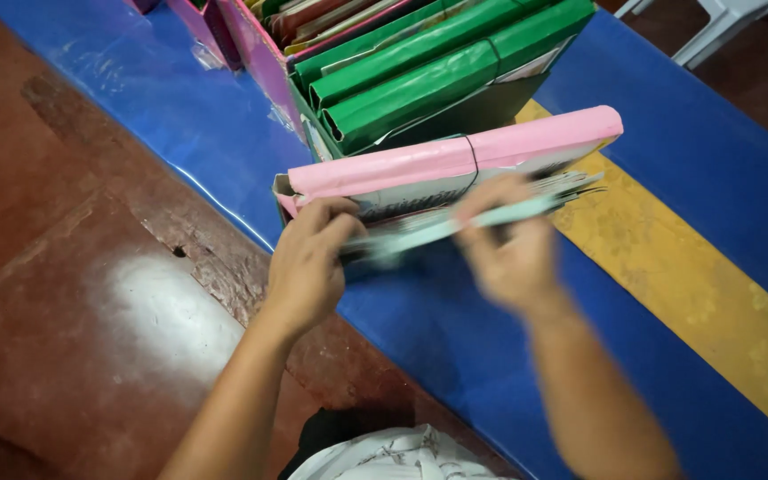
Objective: Cleaning and dusting files inside a storage folder.
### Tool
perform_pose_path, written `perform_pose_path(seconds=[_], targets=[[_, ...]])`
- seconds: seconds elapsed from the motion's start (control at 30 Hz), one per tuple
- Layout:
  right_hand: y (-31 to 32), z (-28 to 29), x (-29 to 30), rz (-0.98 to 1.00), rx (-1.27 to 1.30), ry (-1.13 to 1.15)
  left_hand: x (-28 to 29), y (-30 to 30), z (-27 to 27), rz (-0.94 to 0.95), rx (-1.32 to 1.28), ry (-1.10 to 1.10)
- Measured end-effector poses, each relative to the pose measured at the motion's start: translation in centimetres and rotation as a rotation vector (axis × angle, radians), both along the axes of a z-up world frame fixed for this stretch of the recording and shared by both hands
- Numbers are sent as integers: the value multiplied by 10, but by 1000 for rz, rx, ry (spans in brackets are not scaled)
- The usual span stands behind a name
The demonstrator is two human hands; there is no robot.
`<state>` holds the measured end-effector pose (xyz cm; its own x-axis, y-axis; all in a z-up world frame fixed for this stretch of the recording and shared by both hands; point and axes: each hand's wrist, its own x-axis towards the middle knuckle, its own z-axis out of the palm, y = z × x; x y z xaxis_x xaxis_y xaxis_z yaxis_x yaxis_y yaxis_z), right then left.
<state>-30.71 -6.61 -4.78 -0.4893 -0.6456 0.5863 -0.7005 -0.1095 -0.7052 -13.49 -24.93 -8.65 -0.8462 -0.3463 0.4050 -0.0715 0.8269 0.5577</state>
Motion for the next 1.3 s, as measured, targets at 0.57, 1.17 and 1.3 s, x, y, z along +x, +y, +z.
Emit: perform_pose_path(seconds=[0.57,1.17,1.3], targets=[[30,-2,2,119,-144,-317,7,20,7,-91,2,-65],[39,-23,-32,-46,-42,118,2,16,2,-94,-73,24],[126,-35,-135,-314,49,365,2,17,-6,-90,-149,60]])
